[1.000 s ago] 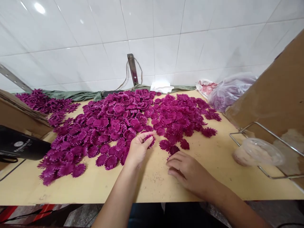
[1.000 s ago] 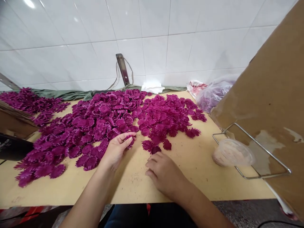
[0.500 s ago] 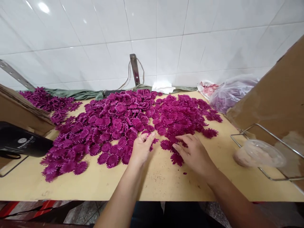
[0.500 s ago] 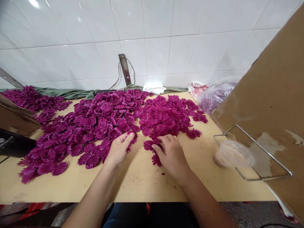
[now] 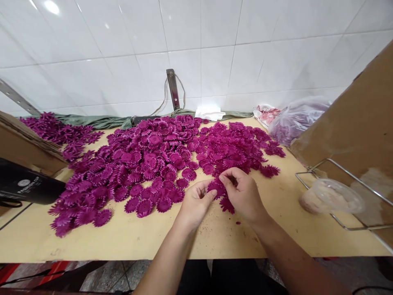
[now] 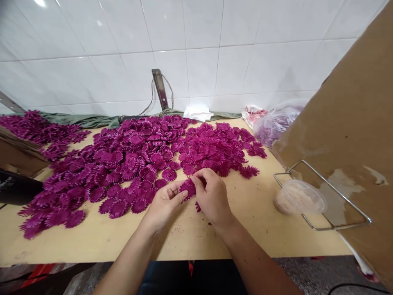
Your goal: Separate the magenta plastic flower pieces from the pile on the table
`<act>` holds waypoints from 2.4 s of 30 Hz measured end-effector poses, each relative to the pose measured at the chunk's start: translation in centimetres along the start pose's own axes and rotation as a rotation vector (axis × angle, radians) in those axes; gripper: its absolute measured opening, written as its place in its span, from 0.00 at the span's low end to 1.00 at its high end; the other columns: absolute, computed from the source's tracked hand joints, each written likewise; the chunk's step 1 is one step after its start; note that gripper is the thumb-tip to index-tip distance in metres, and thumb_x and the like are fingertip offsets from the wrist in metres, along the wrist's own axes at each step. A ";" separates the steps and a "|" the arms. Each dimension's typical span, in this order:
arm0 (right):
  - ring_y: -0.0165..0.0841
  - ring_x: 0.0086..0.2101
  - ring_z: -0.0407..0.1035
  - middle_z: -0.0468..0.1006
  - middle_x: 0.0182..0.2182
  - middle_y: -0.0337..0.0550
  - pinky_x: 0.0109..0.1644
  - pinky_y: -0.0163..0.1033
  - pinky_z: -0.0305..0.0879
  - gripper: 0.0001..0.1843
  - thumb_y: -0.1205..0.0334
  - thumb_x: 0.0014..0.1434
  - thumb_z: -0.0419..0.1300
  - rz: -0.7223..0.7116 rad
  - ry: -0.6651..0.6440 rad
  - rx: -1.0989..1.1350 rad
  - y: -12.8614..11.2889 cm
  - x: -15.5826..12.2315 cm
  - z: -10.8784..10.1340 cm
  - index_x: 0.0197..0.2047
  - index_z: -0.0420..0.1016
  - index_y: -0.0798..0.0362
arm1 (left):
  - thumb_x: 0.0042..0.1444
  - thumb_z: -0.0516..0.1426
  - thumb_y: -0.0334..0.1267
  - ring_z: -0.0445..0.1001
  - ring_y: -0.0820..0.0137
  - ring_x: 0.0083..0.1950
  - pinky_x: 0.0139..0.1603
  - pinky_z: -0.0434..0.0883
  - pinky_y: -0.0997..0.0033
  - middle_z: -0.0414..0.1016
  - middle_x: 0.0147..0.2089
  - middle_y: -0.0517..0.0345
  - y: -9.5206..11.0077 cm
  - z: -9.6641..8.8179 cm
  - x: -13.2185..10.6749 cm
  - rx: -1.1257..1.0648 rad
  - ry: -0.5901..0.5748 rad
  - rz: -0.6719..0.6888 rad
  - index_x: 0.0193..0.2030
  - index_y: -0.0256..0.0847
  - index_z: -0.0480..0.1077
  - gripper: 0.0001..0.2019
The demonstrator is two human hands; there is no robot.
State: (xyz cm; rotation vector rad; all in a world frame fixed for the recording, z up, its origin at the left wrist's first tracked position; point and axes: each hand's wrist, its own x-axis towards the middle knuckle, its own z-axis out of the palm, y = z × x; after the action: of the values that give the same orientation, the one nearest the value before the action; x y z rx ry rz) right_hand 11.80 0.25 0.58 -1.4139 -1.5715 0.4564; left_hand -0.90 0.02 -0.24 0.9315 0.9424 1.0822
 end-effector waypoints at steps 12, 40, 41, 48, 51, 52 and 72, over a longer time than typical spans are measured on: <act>0.49 0.55 0.59 0.68 0.54 0.53 0.55 0.60 0.56 0.18 0.59 0.56 0.54 -0.060 0.101 -0.286 0.7 4.0 -2.9 0.50 0.71 0.53 | 0.43 0.62 0.37 0.69 0.72 0.29 0.36 0.65 0.71 0.75 0.25 0.59 0.1 -0.3 -0.3 0.129 -0.006 -0.027 0.26 0.36 0.73 0.05; 0.38 0.28 0.68 0.76 0.26 0.44 0.30 0.44 0.61 0.04 0.63 0.44 0.60 0.216 0.204 -0.715 3.5 -0.3 -17.5 0.28 0.74 0.48 | 0.46 0.58 0.43 0.65 0.72 0.26 0.31 0.63 0.73 0.67 0.20 0.62 0.3 0.2 0.1 0.384 -0.002 0.110 0.26 0.39 0.71 0.09; 0.39 0.28 0.67 0.75 0.24 0.44 0.30 0.44 0.60 0.03 0.64 0.43 0.60 0.209 0.168 -0.814 4.2 -0.3 -18.2 0.26 0.74 0.48 | 0.45 0.58 0.43 0.66 0.72 0.26 0.30 0.64 0.73 0.68 0.20 0.62 0.2 0.3 0.1 0.390 -0.003 0.109 0.26 0.39 0.71 0.09; 0.38 0.23 0.64 0.73 0.18 0.41 0.24 0.40 0.52 0.08 0.70 0.40 0.58 0.151 -0.126 -0.957 8.0 -0.1 -17.7 0.18 0.72 0.47 | 0.44 0.58 0.43 0.68 0.70 0.27 0.31 0.65 0.71 0.70 0.21 0.60 0.3 0.8 -0.2 0.457 0.005 0.128 0.27 0.40 0.72 0.09; 0.38 0.22 0.64 0.73 0.18 0.42 0.25 0.41 0.53 0.10 0.72 0.40 0.58 0.124 -0.109 -0.942 8.1 0.0 -18.3 0.19 0.74 0.46 | 0.44 0.58 0.43 0.68 0.70 0.27 0.31 0.66 0.71 0.70 0.21 0.60 0.4 0.6 -0.2 0.463 0.010 0.133 0.27 0.40 0.73 0.09; 0.39 0.23 0.64 0.73 0.19 0.43 0.26 0.43 0.54 0.10 0.72 0.40 0.58 0.103 -0.077 -0.946 8.0 0.1 -18.7 0.19 0.74 0.46 | 0.44 0.58 0.43 0.68 0.70 0.27 0.30 0.65 0.72 0.70 0.21 0.60 0.4 0.5 -0.1 0.467 0.011 0.134 0.27 0.40 0.73 0.09; 0.35 0.34 0.68 0.72 0.30 0.44 0.41 0.43 0.66 0.09 0.65 0.57 0.53 -0.065 -0.135 -0.014 0.4 0.1 0.6 0.35 0.74 0.52 | 0.34 0.67 0.43 0.68 0.76 0.26 0.31 0.64 0.75 0.77 0.28 0.55 -1.3 0.4 1.0 -0.145 0.062 -0.077 0.34 0.34 0.77 0.19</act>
State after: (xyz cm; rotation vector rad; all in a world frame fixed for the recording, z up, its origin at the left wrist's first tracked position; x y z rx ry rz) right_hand 11.56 0.59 0.05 -1.3623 -1.7266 0.5113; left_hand 0.00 0.64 -1.53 0.7415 0.9299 1.1036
